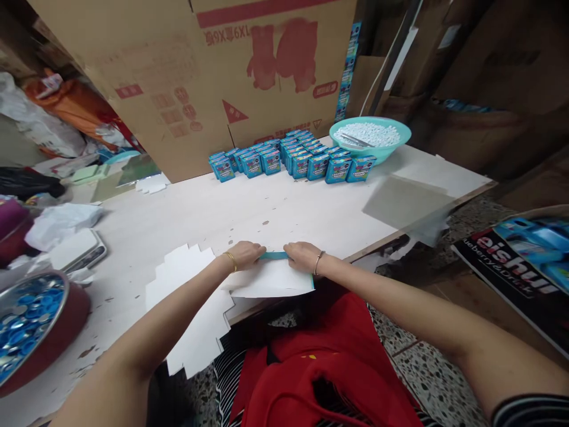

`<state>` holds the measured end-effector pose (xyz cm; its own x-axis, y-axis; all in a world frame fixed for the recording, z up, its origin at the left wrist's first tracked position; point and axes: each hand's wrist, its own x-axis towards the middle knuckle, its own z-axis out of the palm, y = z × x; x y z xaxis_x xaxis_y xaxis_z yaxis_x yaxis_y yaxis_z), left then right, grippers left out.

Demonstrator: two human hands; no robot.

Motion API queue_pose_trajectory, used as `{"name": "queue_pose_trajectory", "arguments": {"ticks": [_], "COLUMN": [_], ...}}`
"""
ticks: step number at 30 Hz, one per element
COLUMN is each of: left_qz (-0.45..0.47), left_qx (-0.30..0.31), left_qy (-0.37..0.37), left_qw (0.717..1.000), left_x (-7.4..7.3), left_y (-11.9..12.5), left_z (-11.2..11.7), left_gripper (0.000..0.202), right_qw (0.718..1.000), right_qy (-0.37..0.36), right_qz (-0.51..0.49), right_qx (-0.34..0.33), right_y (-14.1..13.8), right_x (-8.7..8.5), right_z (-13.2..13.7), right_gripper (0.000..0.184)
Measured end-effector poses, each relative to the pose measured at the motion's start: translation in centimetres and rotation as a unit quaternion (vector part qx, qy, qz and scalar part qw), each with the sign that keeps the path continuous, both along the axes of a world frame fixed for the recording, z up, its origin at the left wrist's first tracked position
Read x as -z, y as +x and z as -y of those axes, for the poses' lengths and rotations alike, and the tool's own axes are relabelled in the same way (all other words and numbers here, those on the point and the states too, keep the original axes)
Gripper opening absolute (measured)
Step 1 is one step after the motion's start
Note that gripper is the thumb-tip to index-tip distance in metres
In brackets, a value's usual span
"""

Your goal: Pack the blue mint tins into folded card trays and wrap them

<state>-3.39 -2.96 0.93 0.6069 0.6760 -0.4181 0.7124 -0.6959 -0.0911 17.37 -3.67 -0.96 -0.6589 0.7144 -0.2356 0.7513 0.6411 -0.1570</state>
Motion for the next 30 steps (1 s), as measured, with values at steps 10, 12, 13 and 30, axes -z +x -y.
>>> {"name": "queue_pose_trajectory", "arguments": {"ticks": [10, 12, 13, 30], "left_qz": [-0.02, -0.015, -0.012, 0.21], "left_qx": [-0.023, -0.03, -0.035, -0.054], "left_qy": [-0.006, -0.007, -0.007, -0.088], "left_qw": [1.0, 0.999, 0.999, 0.972], "left_x": [1.3, 1.5, 1.5, -3.1], "left_y": [0.7, 0.7, 0.7, 0.1], "left_z": [0.1, 0.3, 0.4, 5.6], "left_gripper": [0.021, 0.022, 0.023, 0.036], "right_qw": [0.998, 0.998, 0.997, 0.997], "right_qy": [0.013, 0.022, 0.025, 0.034], "right_qz": [0.044, 0.053, 0.057, 0.045], "right_qx": [-0.041, -0.038, -0.037, -0.059], "right_y": [-0.3, -0.7, -0.9, 0.9], "right_x": [0.7, 1.1, 1.3, 0.6], "right_z": [-0.4, -0.3, -0.3, -4.3], "right_gripper": [0.027, 0.028, 0.029, 0.03]}}
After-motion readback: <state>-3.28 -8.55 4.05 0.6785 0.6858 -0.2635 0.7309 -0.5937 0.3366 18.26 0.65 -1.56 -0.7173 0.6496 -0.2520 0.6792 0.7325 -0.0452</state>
